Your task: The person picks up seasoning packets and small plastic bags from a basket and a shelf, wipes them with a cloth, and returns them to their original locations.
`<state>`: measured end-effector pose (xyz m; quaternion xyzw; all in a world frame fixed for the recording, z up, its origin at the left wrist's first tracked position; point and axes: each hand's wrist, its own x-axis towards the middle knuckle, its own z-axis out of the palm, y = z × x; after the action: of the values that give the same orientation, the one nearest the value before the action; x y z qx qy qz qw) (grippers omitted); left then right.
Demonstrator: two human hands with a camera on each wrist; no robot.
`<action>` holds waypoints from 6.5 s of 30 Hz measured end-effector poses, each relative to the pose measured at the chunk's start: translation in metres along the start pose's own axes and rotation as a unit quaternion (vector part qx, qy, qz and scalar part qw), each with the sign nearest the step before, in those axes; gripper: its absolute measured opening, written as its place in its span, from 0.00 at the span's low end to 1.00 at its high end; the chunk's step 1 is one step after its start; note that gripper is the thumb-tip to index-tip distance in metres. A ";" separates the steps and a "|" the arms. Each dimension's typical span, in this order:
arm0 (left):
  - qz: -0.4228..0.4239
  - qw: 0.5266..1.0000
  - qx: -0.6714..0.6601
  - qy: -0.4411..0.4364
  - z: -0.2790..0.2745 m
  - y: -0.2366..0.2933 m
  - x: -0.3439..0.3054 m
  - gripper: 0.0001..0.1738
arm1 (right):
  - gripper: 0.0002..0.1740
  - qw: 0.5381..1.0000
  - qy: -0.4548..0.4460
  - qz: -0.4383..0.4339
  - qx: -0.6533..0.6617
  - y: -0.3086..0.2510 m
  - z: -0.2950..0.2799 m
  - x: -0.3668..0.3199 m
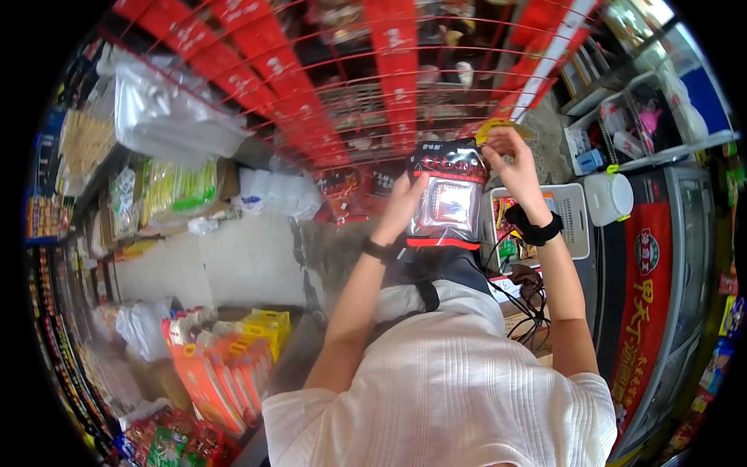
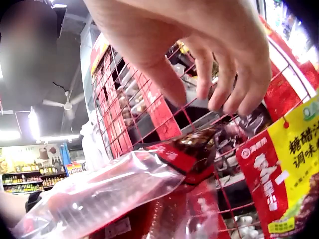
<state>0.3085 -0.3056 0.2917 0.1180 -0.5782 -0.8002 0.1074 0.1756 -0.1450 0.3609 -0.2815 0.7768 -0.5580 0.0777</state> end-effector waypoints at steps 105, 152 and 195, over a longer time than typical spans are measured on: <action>-0.207 0.833 0.215 0.467 -0.174 -0.110 -0.116 0.14 | 0.08 0.847 -0.514 0.134 0.009 0.148 0.334 0.028; -0.151 0.752 -0.161 0.621 -0.176 -0.177 -0.074 0.39 | 0.19 0.918 -0.299 -0.170 -0.195 0.142 0.343 0.024; -0.049 0.996 0.065 -0.049 -0.163 -0.012 -0.017 0.17 | 0.06 0.982 0.041 0.156 0.101 0.065 0.187 -0.061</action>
<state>0.3747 -0.4429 0.2316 0.1133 -0.6268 -0.7702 0.0319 0.2852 -0.2525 0.2219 -0.1249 0.7531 -0.6257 0.1602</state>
